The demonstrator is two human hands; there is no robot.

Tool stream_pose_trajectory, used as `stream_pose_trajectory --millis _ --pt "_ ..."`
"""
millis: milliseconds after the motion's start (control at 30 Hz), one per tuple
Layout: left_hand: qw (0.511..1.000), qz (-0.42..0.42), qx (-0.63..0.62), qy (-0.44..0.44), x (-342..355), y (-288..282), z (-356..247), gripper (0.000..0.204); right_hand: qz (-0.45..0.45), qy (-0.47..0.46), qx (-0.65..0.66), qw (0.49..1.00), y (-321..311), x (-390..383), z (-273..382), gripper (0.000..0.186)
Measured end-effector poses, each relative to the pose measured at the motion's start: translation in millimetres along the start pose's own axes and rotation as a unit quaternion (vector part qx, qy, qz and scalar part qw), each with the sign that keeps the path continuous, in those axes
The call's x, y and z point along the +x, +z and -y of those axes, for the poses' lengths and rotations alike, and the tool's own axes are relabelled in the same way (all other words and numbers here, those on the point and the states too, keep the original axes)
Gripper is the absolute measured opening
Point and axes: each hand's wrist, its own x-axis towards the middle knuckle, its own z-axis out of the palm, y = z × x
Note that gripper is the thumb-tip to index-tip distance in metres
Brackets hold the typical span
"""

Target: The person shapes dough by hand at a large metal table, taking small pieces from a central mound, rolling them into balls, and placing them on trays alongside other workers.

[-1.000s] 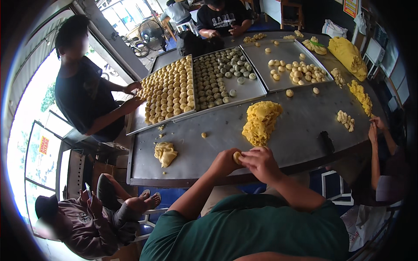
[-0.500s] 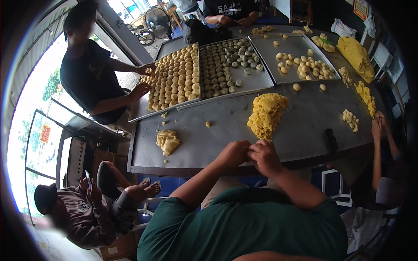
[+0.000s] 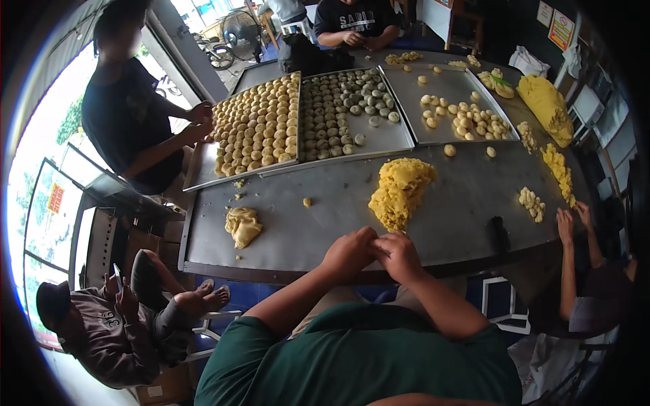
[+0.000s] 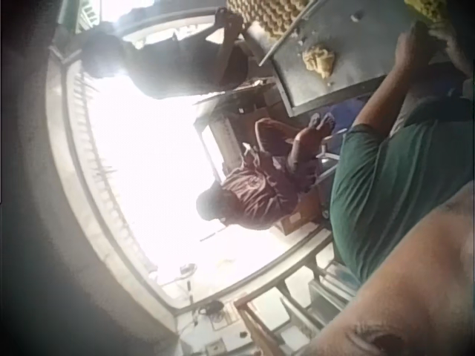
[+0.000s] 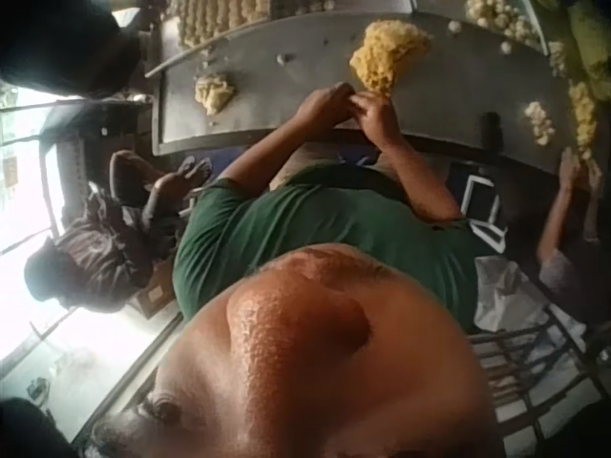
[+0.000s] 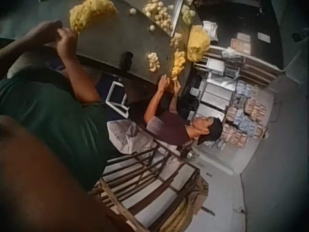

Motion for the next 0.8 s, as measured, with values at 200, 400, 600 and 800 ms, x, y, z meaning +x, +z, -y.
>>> stream_pose_trajectory --millis 200,400,600,800 --pt "0.988 -0.056 -0.145 -0.017 -1.2 7.7 0.7 0.035 -0.116 0.063 -0.012 0.991 2.8 0.9 18.5 0.065" --pt "0.995 0.022 0.043 0.085 -5.1 -19.9 -12.3 0.024 -0.01 0.138 0.161 0.977 0.6 5.7 1.8 0.063" --pt "0.964 -0.189 -0.083 0.166 12.9 7.5 4.2 0.051 -0.06 0.433 0.684 0.585 24.5 -4.2 7.1 0.031" --pt "0.9 -0.155 -0.394 0.102 15.3 5.4 12.2 0.065 -0.055 0.308 0.651 0.692 22.7 23.8 16.7 0.032"
